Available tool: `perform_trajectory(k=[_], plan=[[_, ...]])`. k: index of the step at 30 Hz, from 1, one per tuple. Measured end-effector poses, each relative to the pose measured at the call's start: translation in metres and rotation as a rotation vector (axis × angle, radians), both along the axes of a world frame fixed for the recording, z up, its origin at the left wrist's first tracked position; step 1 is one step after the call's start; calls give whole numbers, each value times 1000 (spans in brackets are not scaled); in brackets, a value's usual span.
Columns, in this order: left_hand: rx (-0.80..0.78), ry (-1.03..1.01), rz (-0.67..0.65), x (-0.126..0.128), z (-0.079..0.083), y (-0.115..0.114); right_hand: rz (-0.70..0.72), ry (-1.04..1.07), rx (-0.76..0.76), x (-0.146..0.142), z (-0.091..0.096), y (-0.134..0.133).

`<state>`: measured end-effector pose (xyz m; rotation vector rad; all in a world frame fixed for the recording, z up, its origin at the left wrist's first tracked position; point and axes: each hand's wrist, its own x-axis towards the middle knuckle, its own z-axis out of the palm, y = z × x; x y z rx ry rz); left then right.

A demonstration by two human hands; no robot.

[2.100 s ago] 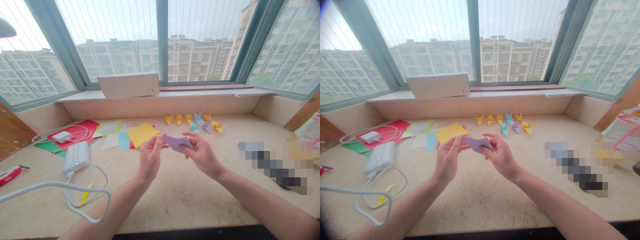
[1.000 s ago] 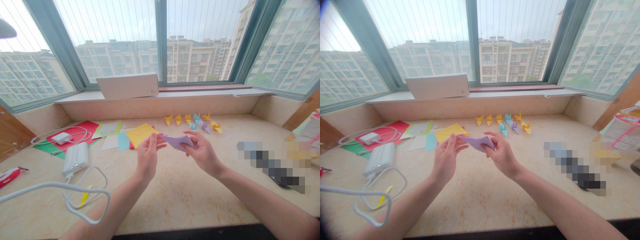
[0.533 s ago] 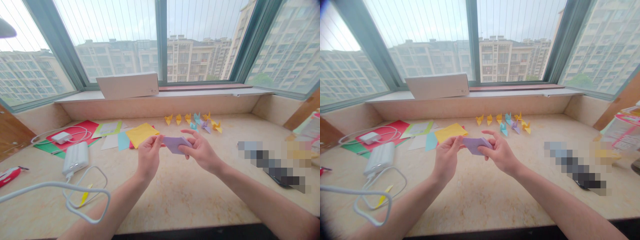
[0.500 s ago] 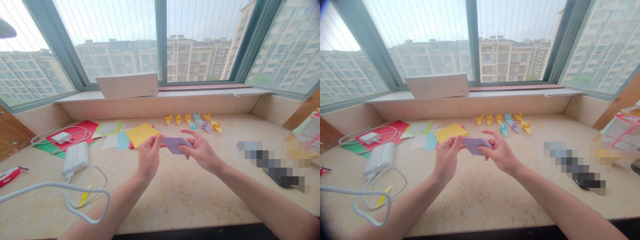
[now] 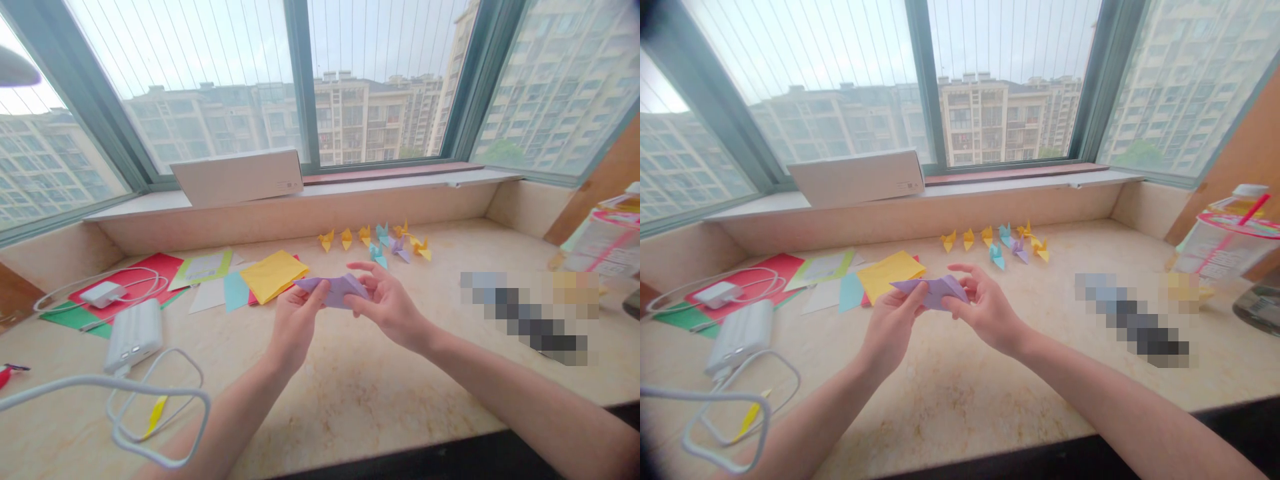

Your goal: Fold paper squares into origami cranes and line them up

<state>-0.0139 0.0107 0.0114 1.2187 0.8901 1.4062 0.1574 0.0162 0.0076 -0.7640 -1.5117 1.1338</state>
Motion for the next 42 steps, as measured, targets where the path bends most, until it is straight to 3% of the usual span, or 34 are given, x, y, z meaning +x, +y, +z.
perform_trajectory(k=[4,7,10,13,18,27,35,42], plan=[[-140,72,-48,3,-2,-1,-389,-237,342,8,-6,5],[-219,117,-177,9,-5,-7,-537,-409,617,17,-9,11],[-165,-4,-275,13,-6,-11,-467,-526,835,22,-9,14],[-60,-127,-286,12,-4,-11,-313,-590,934,21,-8,13],[-14,-145,-214,7,-6,-5,-217,-635,928,15,-5,6],[7,-27,-43,6,-4,-1,-278,-519,829,14,-5,3],[55,73,-129,8,-3,-5,-260,-457,688,9,-10,4],[41,-18,-287,10,-8,-8,-292,-265,363,5,-9,5]])
